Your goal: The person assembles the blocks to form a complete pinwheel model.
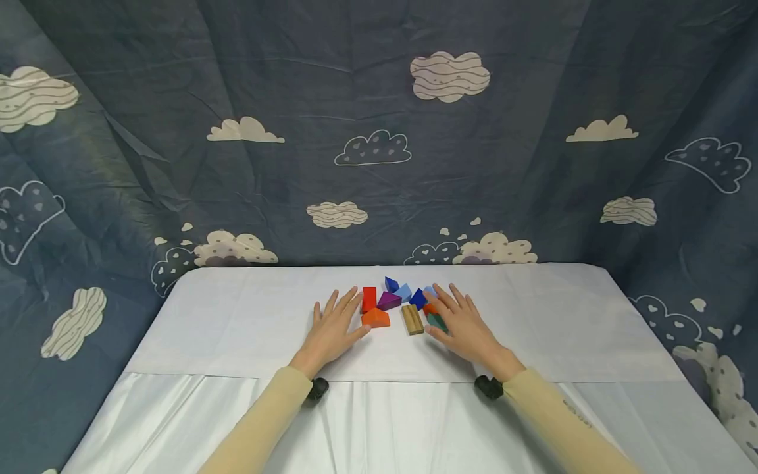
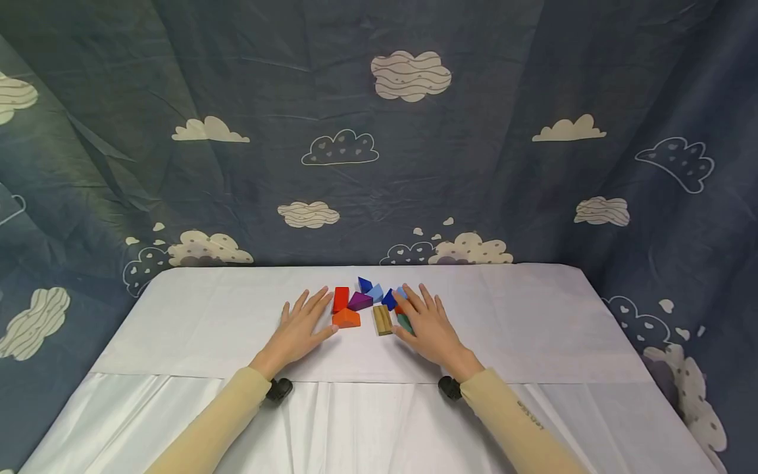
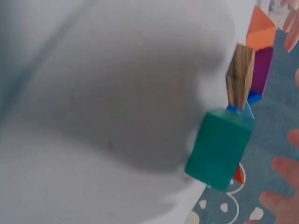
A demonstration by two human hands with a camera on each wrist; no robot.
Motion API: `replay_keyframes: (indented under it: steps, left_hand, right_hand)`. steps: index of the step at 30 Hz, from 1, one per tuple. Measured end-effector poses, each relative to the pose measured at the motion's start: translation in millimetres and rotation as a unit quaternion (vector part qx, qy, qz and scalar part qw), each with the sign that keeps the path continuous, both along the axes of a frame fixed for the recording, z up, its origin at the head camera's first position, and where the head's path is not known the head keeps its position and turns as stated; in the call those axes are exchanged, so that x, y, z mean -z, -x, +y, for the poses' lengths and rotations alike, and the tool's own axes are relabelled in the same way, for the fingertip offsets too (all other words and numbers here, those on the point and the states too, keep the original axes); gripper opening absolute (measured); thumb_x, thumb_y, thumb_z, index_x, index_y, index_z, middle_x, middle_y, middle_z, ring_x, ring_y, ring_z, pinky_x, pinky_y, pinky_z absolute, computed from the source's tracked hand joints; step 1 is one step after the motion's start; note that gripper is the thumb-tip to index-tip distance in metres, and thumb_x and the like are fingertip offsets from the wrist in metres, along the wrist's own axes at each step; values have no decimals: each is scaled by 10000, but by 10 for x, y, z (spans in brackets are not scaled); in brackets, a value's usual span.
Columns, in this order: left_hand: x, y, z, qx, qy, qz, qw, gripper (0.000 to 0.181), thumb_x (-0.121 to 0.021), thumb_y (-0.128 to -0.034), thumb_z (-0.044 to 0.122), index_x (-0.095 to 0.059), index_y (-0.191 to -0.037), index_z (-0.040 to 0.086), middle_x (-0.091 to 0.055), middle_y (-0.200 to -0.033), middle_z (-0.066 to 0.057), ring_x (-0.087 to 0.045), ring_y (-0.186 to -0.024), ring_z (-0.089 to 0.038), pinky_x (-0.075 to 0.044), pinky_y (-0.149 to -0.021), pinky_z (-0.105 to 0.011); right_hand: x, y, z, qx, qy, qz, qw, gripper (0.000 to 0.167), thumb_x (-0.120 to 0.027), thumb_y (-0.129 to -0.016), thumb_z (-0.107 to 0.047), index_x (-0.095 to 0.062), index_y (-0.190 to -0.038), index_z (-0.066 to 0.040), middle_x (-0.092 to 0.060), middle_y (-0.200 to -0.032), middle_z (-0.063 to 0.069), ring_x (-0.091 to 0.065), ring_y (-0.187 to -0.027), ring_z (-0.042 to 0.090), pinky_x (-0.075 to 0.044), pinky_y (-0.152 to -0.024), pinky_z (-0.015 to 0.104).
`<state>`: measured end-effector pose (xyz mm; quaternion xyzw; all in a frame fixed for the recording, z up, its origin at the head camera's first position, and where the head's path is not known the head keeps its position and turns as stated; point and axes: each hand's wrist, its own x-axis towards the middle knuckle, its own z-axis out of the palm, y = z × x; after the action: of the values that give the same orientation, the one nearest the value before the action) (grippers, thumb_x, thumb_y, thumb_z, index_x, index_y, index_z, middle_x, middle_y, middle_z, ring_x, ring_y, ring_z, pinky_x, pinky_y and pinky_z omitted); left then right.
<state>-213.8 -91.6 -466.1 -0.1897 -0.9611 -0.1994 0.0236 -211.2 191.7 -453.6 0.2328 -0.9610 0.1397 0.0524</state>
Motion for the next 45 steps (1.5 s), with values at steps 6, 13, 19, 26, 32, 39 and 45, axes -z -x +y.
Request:
replay_keyframes:
  steps: [6,13,19,26,32,39,45]
  left_hand:
    - [38,36,7,399,115,-509,9978,688,-569,-933,453,-335,-1500,141,-243,-1562,-9,-137,-1423,-361,-70,-1053,-672]
    - [45,37,-2,580,241,-810,9947,672,-552,-940,451,-356,-1488,114,-282,-1546,-31,-132,-1422,-364,-54,-1057,-666]
    - [39,-3,-34,594,220,-797,9948,646,-563,-940,428,-384,-1473,110,-311,-1528,-62,-179,-1400,-384,-84,-1069,-644]
    - [-11,-14,-77,591,330,-444,9967,506,-569,-960,319,-483,-1412,109,-412,-1435,-87,-311,-1302,-345,-229,-1046,-563]
    - [-52,159,-91,555,315,-298,9975,468,-599,-947,208,-504,-1399,132,-410,-1447,-88,-336,-1301,-325,-279,-1022,-539]
    - [-51,363,-90,412,276,-688,9964,524,-653,-914,232,-494,-1406,148,-374,-1464,-154,-333,-1330,-332,-242,-1054,-554]
    - [-18,421,-97,339,274,-744,9963,528,-659,-909,234,-496,-1405,153,-454,-1399,-140,-394,-1289,-314,-279,-1035,-533]
  right_hand:
    - [51,-87,-65,-440,-199,-257,9985,665,-622,-915,-395,-402,-1458,-79,-321,-1508,169,-168,-1398,429,-132,-1068,633]
    - [79,-157,-110,-863,-377,-324,9950,639,-618,-921,-371,-430,-1434,-39,-395,-1461,184,-238,-1376,427,-156,-1060,638]
    - [92,-181,-125,-982,-384,-251,9941,622,-629,-914,-362,-463,-1409,-24,-433,-1434,180,-284,-1365,404,-180,-1072,605]
    - [64,-160,-137,-1042,-162,-64,9944,515,-690,-880,-295,-583,-1306,-25,-524,-1338,178,-372,-1319,380,-185,-1077,590]
    - [27,-13,-168,-828,-71,-182,9964,545,-755,-830,-244,-582,-1317,-69,-516,-1333,174,-462,-1234,352,-341,-1023,539]
    - [-10,127,-195,-859,-188,-626,9942,549,-738,-842,-244,-565,-1332,-64,-496,-1371,158,-479,-1233,348,-408,-982,494]
    - [3,161,-204,-831,-188,-886,9924,533,-725,-853,-223,-564,-1328,-40,-506,-1365,154,-480,-1240,332,-412,-983,470]
